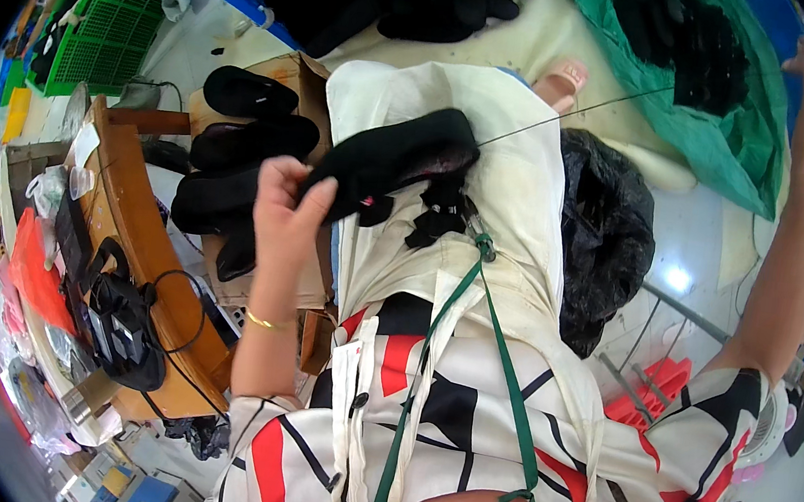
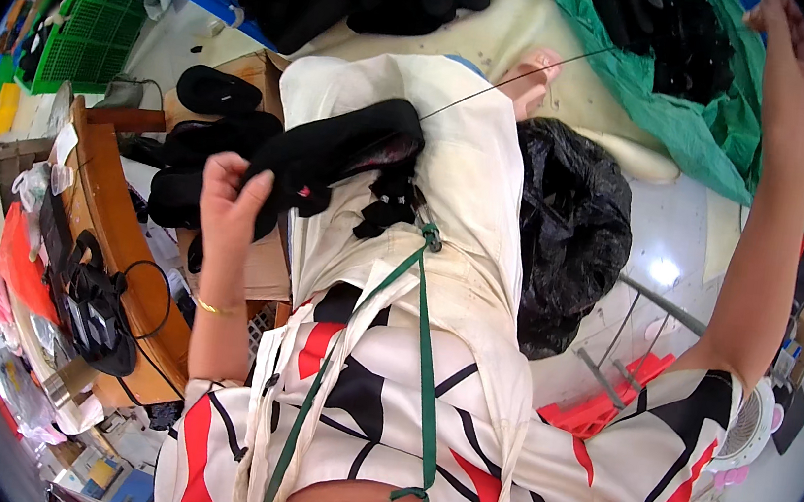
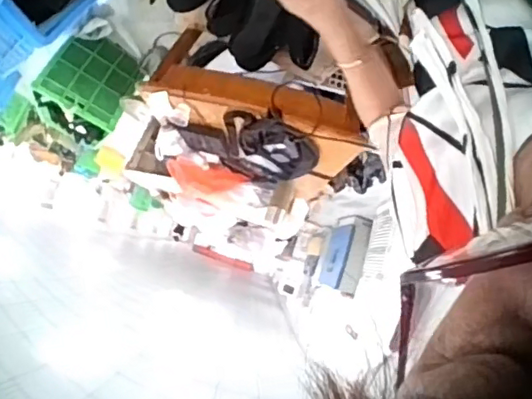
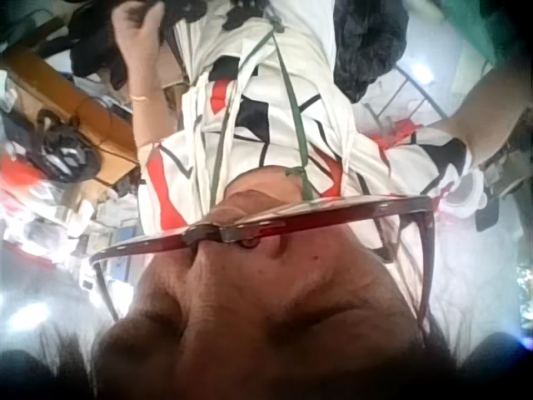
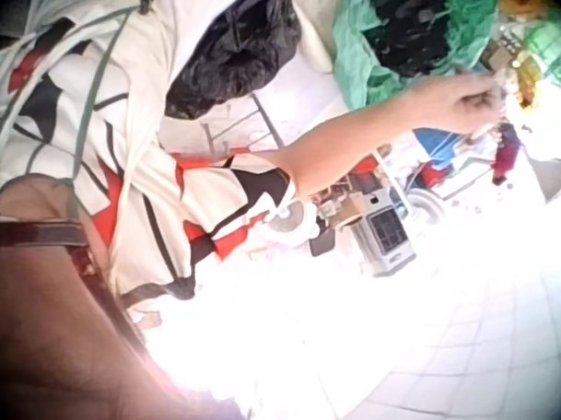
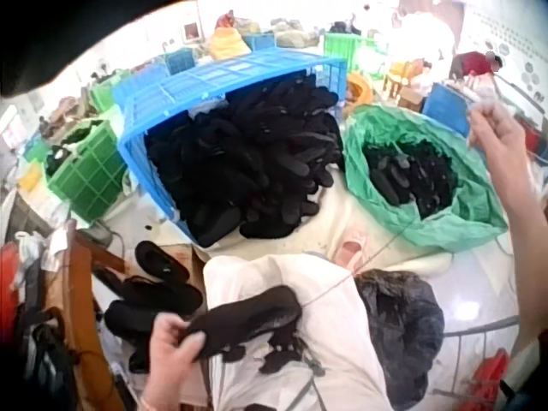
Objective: The person sits on the floor and sews a small red tag onto the heel of a black slip-on shoe using a needle and thread. They repeatedly pull the thread through the shoe and tie knots to secure the tag, handling multiple shoes from a nearby pile.
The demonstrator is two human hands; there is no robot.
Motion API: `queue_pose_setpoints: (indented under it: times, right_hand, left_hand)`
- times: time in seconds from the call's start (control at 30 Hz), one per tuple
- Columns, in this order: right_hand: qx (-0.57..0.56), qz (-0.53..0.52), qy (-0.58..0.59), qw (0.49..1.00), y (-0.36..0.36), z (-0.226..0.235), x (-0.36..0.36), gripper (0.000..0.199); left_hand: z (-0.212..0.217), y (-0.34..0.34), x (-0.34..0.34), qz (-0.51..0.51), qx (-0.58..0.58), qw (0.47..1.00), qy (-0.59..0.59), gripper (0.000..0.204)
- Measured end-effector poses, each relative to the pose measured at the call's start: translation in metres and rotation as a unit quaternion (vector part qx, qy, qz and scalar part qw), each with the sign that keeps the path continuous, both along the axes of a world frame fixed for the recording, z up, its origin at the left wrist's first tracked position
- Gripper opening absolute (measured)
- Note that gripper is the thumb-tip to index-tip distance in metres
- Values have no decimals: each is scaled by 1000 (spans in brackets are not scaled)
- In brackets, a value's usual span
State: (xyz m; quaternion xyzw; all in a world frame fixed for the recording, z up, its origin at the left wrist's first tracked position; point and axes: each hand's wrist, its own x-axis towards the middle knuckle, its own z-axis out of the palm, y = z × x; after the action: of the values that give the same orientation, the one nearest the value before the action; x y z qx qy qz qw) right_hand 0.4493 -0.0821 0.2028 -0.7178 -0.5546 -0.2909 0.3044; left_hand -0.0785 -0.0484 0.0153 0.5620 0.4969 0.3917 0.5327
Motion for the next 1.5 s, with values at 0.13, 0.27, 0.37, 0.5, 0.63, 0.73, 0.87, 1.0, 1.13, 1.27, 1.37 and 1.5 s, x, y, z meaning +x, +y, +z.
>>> queue_pose_setpoints:
  times: [0.13, 0.27, 0.37, 0.5, 0.63, 0.73, 0.87, 1.0, 1.13, 1.27, 1.37, 1.5]
  right_hand:
    - [22, 57, 184, 981, -18, -10, -17, 26]
    - [6, 111, 321, 940, -25, -47, 10, 21]
    - [-9, 98, 355, 930, -29, -80, 18, 19]
    - [-55, 41, 368, 927, -28, -135, 22, 16]
    - [-182, 28, 352, 918, -17, -183, -17, 14]
    - [-212, 114, 383, 892, 10, -218, -77, 13]
    - [-272, 279, 436, 811, 49, -229, -179, 19]
    - [-295, 401, 430, 753, 76, -206, -263, 28]
    - [-310, 458, 320, 769, 84, -210, -282, 27]
    - [-307, 467, 297, 774, 83, -219, -285, 23]
    - [-367, 422, 383, 735, 80, -220, -287, 23]
    - [-402, 379, 462, 694, 80, -221, -286, 24]
  left_hand:
    - [42, 72, -11, -123, 62, 990, 25, 22]
    - [54, 118, 0, -275, -2, 959, 68, 17]
    - [7, 133, 25, -284, 36, 950, 123, 22]
    - [-24, 130, 38, -59, 285, 905, 310, 29]
    - [-3, 98, 31, 0, 136, 895, 425, 35]
    - [-10, 77, 20, -96, -18, 950, 296, 32]
    - [-15, 68, 23, -96, -16, 972, 214, 23]
    - [-16, 59, 35, -84, 81, 972, 204, 16]
    - [-25, 59, 36, -86, 205, 952, 211, 17]
    - [-34, 58, 36, -86, 242, 943, 213, 20]
    - [-37, 57, 35, -88, 243, 946, 196, 19]
    - [-33, 64, 34, -100, 162, 968, 162, 14]
